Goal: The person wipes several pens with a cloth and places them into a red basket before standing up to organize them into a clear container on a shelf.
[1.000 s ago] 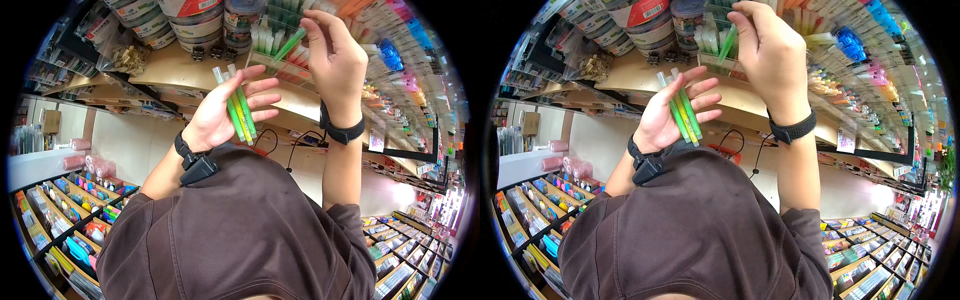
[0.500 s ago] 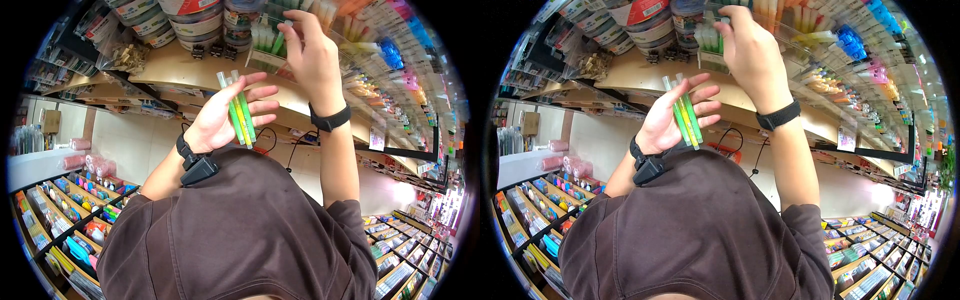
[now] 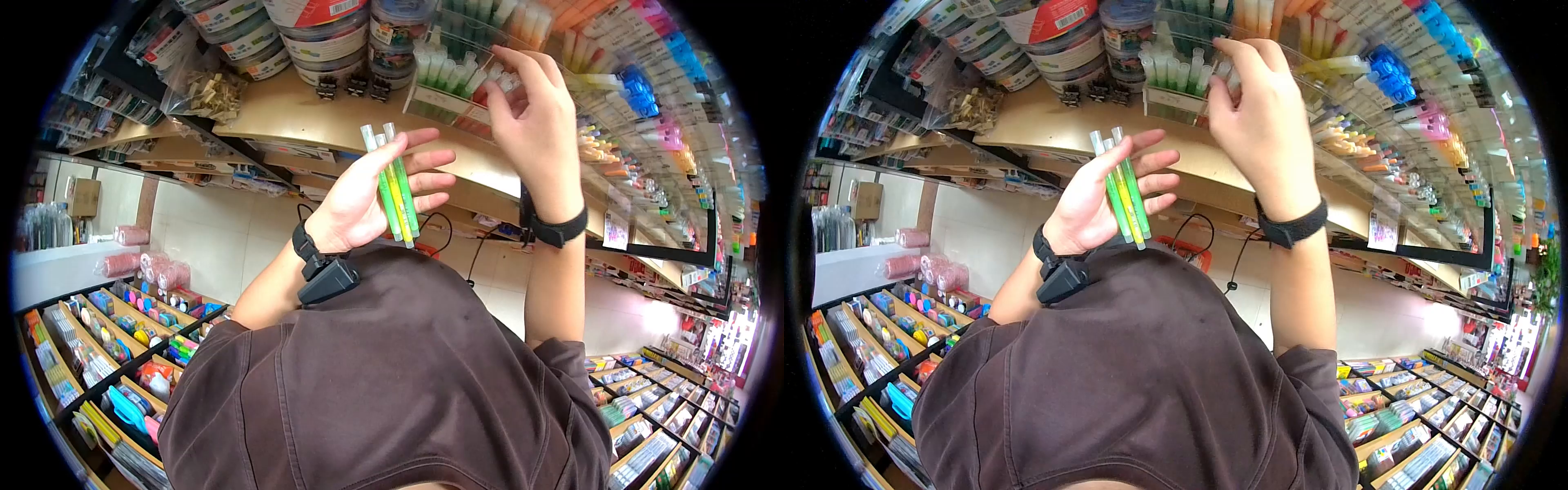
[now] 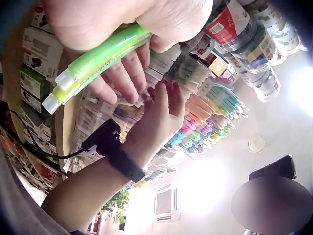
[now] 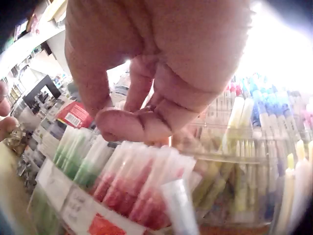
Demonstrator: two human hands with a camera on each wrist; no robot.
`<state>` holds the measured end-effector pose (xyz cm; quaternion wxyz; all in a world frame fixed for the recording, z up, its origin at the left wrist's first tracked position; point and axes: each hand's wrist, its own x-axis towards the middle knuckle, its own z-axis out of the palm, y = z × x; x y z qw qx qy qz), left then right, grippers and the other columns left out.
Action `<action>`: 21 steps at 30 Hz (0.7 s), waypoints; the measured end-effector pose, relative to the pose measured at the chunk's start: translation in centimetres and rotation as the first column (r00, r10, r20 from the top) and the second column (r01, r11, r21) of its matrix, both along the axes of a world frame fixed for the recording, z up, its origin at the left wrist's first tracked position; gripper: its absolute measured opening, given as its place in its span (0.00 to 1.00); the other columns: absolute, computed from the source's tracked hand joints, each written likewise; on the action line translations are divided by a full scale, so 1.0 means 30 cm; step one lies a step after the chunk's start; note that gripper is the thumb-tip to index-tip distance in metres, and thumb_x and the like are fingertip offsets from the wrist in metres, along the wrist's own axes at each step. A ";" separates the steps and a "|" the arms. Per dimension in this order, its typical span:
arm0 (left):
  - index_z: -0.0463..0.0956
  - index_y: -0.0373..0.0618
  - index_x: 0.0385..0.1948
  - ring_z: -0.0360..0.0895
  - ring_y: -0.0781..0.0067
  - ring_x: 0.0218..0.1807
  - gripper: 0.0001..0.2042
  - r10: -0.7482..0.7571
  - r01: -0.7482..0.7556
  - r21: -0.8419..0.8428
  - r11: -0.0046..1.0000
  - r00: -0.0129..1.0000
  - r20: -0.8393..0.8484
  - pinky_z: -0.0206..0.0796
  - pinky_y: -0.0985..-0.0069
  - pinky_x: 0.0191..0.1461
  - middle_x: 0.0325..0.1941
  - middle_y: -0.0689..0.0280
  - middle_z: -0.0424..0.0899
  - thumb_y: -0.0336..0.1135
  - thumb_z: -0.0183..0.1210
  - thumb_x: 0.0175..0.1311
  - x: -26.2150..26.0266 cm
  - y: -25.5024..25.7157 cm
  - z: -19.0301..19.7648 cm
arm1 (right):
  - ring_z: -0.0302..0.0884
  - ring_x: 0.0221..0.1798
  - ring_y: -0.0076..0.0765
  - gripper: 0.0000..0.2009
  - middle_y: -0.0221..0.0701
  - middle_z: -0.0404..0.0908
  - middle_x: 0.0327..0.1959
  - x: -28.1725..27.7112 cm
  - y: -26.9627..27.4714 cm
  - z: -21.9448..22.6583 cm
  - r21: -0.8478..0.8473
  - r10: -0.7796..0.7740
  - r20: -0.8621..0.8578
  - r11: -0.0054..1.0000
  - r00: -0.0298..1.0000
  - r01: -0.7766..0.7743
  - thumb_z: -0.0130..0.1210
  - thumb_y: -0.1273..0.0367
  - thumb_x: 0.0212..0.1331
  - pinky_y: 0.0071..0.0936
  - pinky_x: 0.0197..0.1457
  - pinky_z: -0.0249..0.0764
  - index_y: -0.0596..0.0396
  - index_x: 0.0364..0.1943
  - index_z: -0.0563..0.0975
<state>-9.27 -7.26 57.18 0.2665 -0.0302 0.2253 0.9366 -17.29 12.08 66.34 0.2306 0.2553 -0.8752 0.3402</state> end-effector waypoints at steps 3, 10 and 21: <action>0.62 0.45 0.71 0.82 0.58 0.57 0.23 -0.003 0.003 0.006 1.000 1.000 0.006 0.76 0.58 0.63 0.63 0.55 0.79 0.47 0.42 0.82 0.005 0.003 -0.010 | 0.83 0.36 0.44 0.11 0.36 0.81 0.42 0.006 0.011 0.032 0.153 -0.032 0.021 0.988 0.999 0.028 0.60 0.72 0.59 0.36 0.41 0.79 0.56 0.46 0.82; 0.63 0.45 0.70 0.83 0.59 0.55 0.23 -0.026 0.026 0.003 1.000 1.000 0.013 0.78 0.60 0.60 0.62 0.56 0.80 0.47 0.42 0.82 0.017 0.010 -0.007 | 0.83 0.41 0.49 0.08 0.35 0.84 0.41 -0.047 -0.022 0.020 0.319 -0.048 -0.114 0.944 0.992 0.083 0.58 0.70 0.61 0.39 0.44 0.78 0.54 0.42 0.84; 0.64 0.45 0.69 0.84 0.60 0.53 0.22 -0.026 0.026 0.014 1.000 0.999 0.037 0.78 0.61 0.58 0.61 0.56 0.80 0.46 0.44 0.82 0.026 0.009 -0.020 | 0.84 0.41 0.50 0.10 0.35 0.85 0.40 -0.093 -0.032 0.006 0.294 0.041 -0.137 0.956 0.990 0.001 0.56 0.72 0.59 0.41 0.45 0.80 0.52 0.41 0.85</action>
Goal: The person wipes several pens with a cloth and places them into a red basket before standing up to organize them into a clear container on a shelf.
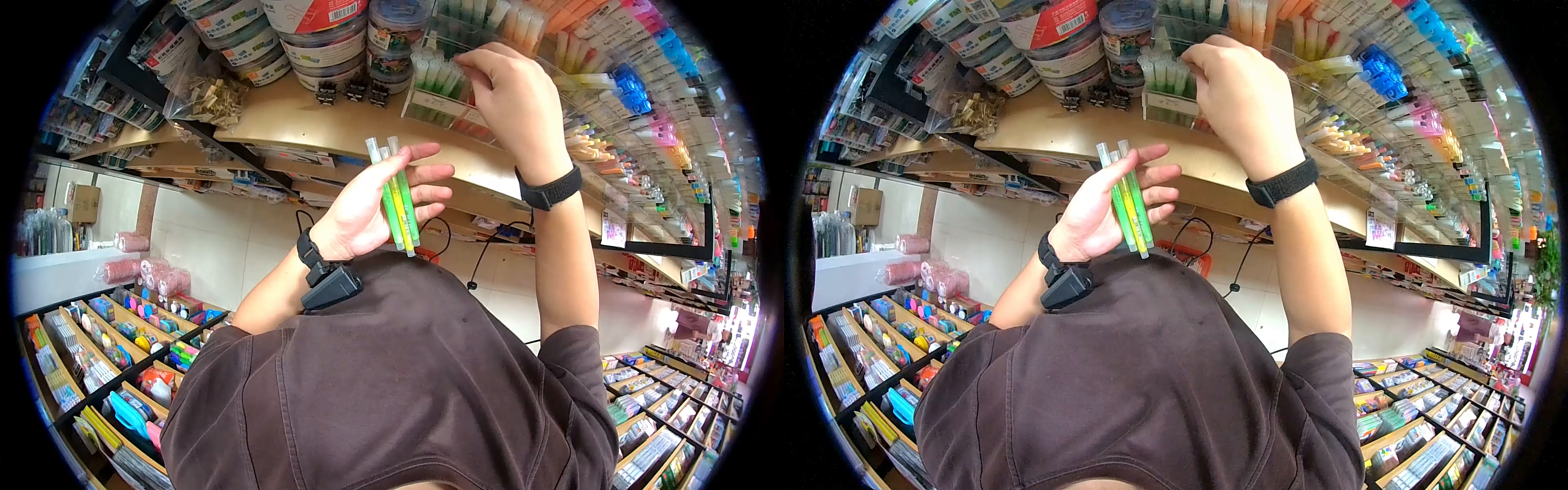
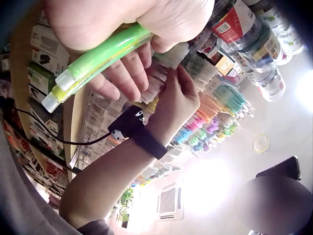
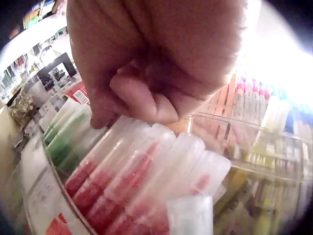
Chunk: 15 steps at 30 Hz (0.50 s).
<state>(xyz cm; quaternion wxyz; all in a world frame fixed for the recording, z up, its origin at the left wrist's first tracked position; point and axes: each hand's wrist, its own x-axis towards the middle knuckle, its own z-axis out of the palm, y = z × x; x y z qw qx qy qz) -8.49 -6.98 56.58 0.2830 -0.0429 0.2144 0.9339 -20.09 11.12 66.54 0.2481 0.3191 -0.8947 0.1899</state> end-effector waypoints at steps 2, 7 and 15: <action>0.64 0.45 0.69 0.84 0.61 0.53 0.22 -0.005 0.005 0.006 1.000 1.000 0.005 0.78 0.61 0.58 0.60 0.56 0.80 0.46 0.44 0.81 0.000 0.002 0.000 | 0.84 0.41 0.50 0.10 0.35 0.86 0.40 0.006 0.005 -0.010 -0.027 0.006 0.019 1.000 1.000 -0.006 0.55 0.72 0.60 0.41 0.45 0.80 0.51 0.41 0.85; 0.64 0.45 0.69 0.84 0.61 0.52 0.22 -0.010 0.010 -0.009 1.000 1.000 0.009 0.79 0.62 0.57 0.60 0.56 0.81 0.47 0.45 0.81 -0.001 0.008 0.002 | 0.84 0.41 0.50 0.09 0.36 0.86 0.38 0.011 0.009 -0.018 -0.167 0.029 0.142 0.986 0.989 -0.005 0.56 0.70 0.62 0.41 0.44 0.80 0.50 0.41 0.85; 0.64 0.44 0.69 0.85 0.62 0.51 0.22 -0.013 0.013 -0.014 1.000 1.000 -0.004 0.79 0.63 0.56 0.59 0.56 0.81 0.46 0.45 0.81 0.004 0.010 0.006 | 0.83 0.38 0.50 0.08 0.36 0.84 0.34 0.036 -0.011 -0.001 0.053 -0.169 -0.061 0.984 0.984 0.172 0.56 0.67 0.62 0.41 0.43 0.80 0.52 0.36 0.85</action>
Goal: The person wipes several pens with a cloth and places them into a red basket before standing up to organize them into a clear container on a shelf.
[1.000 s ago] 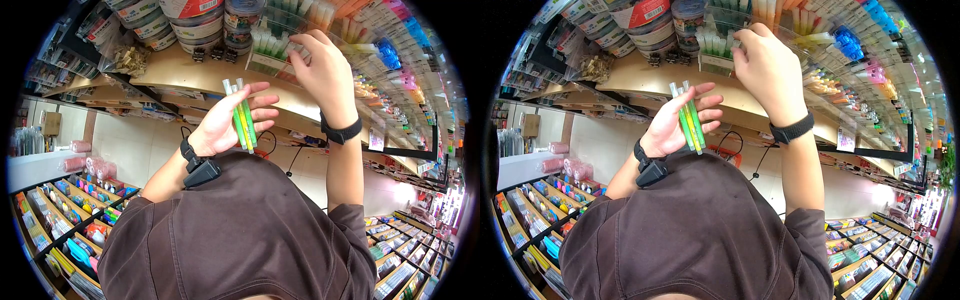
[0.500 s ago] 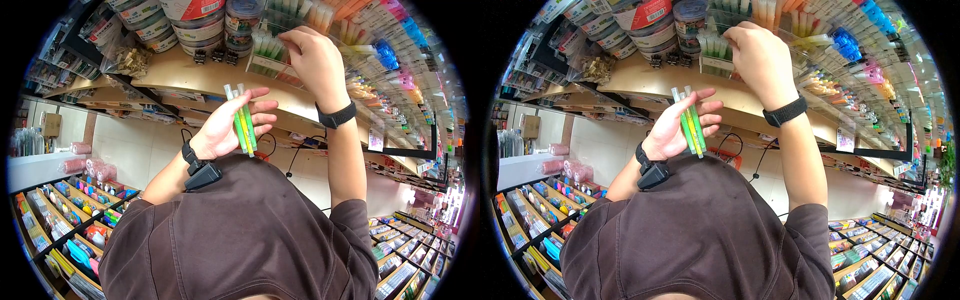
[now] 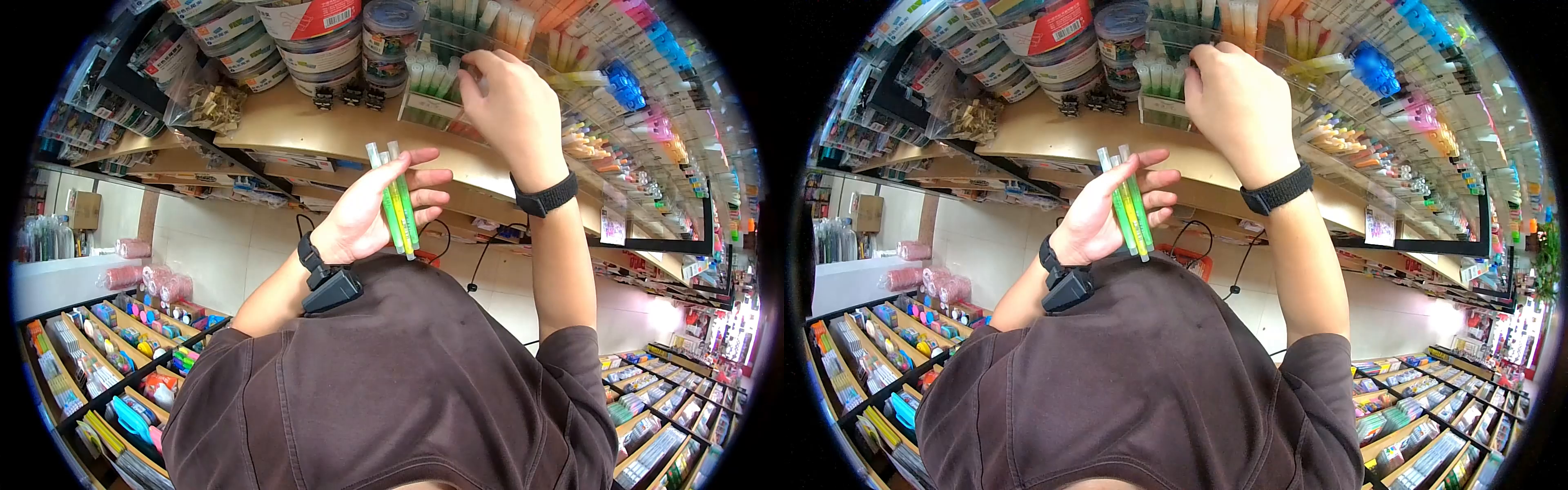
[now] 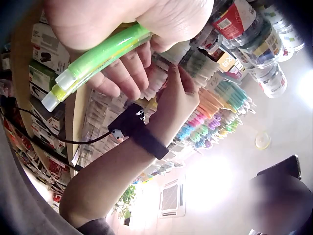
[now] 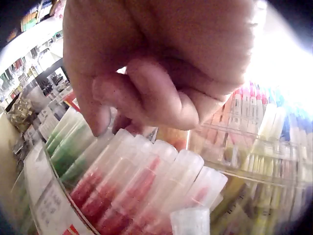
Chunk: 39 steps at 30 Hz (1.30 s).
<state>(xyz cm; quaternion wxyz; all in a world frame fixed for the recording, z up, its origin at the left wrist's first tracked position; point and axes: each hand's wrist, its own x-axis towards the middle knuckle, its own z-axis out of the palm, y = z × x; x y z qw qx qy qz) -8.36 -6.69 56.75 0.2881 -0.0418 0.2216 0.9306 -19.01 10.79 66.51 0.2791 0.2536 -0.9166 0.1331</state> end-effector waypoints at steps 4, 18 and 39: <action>0.64 0.44 0.68 0.85 0.63 0.50 0.22 0.009 -0.009 0.002 1.000 1.000 0.004 0.79 0.64 0.55 0.58 0.57 0.82 0.46 0.46 0.81 0.005 -0.005 -0.006 | 0.83 0.37 0.49 0.08 0.36 0.83 0.34 -0.011 -0.001 -0.022 -0.010 0.043 0.004 0.999 0.999 -0.043 0.56 0.68 0.62 0.41 0.42 0.80 0.52 0.35 0.85; 0.77 0.43 0.52 0.59 0.90 0.19 0.14 0.069 -0.359 -0.592 0.721 0.888 -0.455 0.49 0.88 0.21 0.24 0.76 0.69 0.41 0.48 0.80 -0.012 -0.024 0.066 | 0.83 0.37 0.48 0.08 0.33 0.83 0.35 -0.006 -0.026 -0.032 -0.019 -0.004 -0.011 1.000 1.000 0.004 0.56 0.67 0.64 0.39 0.40 0.80 0.48 0.38 0.85; 0.79 0.46 0.59 0.81 0.77 0.32 0.19 -0.073 -0.907 -0.417 0.048 0.414 -0.908 0.73 0.77 0.42 0.34 0.61 0.88 0.33 0.64 0.66 -0.308 -0.030 0.078 | 0.83 0.36 0.48 0.07 0.34 0.82 0.34 0.008 -0.003 -0.010 -0.071 0.081 0.092 0.995 0.992 -0.075 0.61 0.64 0.61 0.40 0.39 0.80 0.50 0.34 0.85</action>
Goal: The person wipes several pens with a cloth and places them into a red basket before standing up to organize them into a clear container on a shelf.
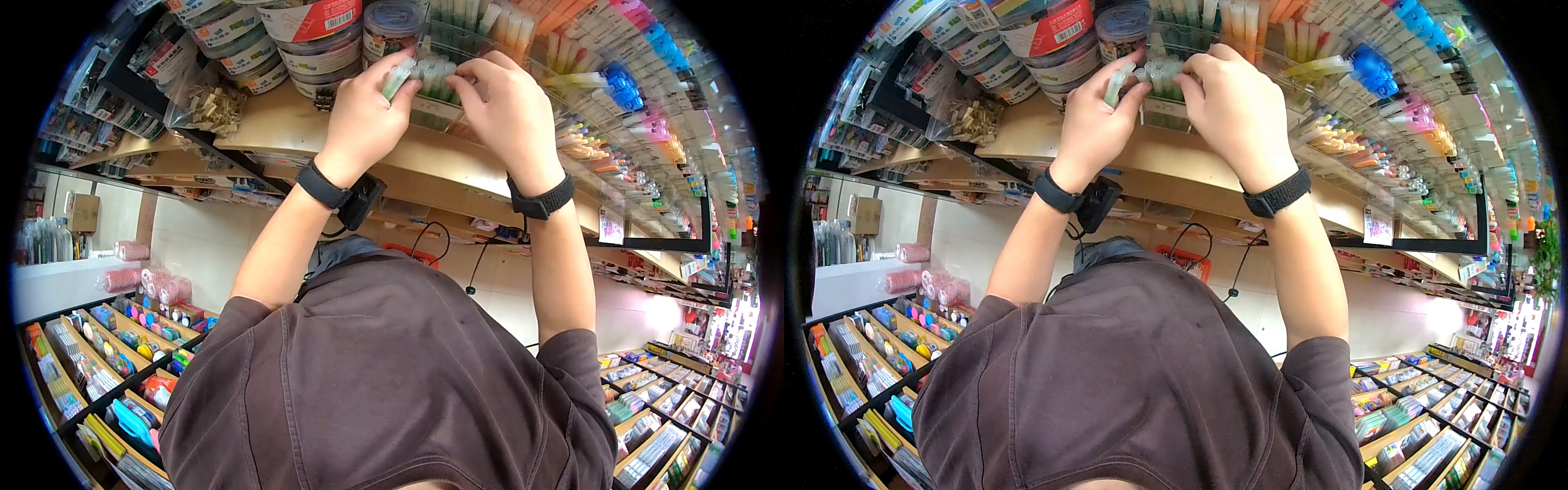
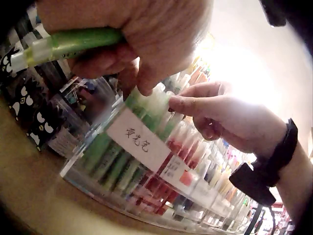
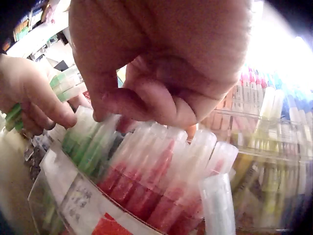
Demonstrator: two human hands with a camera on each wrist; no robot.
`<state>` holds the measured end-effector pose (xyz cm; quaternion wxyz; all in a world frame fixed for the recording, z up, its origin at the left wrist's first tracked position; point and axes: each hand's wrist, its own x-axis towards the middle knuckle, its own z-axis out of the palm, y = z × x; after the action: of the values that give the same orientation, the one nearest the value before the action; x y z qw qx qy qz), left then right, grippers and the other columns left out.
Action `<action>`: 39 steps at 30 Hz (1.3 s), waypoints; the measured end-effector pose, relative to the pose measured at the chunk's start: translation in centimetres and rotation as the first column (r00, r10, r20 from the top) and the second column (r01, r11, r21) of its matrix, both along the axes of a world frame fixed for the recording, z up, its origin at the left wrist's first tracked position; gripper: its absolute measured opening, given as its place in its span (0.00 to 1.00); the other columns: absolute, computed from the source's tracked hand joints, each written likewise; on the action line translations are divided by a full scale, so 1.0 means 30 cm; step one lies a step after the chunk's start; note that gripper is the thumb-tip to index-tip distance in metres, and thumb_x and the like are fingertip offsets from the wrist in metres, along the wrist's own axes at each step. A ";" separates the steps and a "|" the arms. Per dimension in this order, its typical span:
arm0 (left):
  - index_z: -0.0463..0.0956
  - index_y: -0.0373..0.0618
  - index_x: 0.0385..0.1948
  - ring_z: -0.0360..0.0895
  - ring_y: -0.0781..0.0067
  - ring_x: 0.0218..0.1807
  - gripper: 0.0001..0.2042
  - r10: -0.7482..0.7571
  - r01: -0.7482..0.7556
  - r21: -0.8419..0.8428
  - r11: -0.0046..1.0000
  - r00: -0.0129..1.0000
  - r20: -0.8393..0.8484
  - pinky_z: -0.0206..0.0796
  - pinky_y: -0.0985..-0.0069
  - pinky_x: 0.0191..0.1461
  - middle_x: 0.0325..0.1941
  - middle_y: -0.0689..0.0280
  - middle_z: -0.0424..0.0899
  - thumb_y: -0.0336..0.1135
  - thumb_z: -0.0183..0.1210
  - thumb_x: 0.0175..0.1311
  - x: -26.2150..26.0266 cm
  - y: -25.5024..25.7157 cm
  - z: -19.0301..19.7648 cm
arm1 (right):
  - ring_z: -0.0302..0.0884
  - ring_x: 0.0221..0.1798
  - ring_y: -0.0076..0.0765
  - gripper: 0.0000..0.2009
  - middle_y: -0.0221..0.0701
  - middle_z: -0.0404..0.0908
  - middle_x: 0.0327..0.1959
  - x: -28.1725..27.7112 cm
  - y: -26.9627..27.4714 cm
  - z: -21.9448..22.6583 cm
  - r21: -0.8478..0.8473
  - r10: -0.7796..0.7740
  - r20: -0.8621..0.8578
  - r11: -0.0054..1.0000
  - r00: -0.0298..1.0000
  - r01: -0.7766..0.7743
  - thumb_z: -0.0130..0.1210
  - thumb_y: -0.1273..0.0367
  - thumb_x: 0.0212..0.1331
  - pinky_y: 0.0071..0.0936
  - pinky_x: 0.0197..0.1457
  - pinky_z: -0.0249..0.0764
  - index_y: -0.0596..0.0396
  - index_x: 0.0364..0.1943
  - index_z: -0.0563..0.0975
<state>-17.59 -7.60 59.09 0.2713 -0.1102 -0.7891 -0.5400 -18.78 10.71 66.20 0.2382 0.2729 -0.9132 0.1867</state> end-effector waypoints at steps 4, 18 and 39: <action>0.80 0.45 0.58 0.79 0.80 0.30 0.18 -0.010 0.015 -0.082 0.996 0.998 0.068 0.73 0.77 0.40 0.32 0.64 0.87 0.33 0.63 0.67 0.011 -0.002 0.019 | 0.83 0.36 0.48 0.06 0.34 0.82 0.34 0.005 -0.012 -0.017 0.017 0.001 -0.068 1.000 0.998 0.001 0.61 0.65 0.60 0.40 0.39 0.80 0.51 0.34 0.84; 0.81 0.44 0.52 0.85 0.76 0.38 0.17 0.050 -0.050 -0.012 0.999 0.999 -0.012 0.75 0.76 0.46 0.39 0.62 0.90 0.38 0.68 0.64 0.015 0.000 0.008 | 0.82 0.40 0.54 0.07 0.42 0.83 0.35 0.040 -0.010 -0.014 -0.056 -0.090 -0.001 0.994 0.996 0.090 0.59 0.68 0.62 0.45 0.44 0.79 0.57 0.38 0.80; 0.78 0.42 0.60 0.81 0.81 0.42 0.21 -0.028 0.026 0.044 0.999 0.998 0.060 0.73 0.79 0.50 0.43 0.64 0.90 0.37 0.66 0.67 0.002 -0.011 -0.019 | 0.85 0.40 0.56 0.12 0.50 0.85 0.35 0.003 -0.032 -0.091 -0.400 0.097 0.175 0.916 0.980 -0.019 0.61 0.72 0.60 0.40 0.45 0.80 0.62 0.47 0.80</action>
<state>-17.54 -7.92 58.52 0.2423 -0.0987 -0.7836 -0.5635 -18.67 9.74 63.49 0.1940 0.2266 -0.8665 0.4002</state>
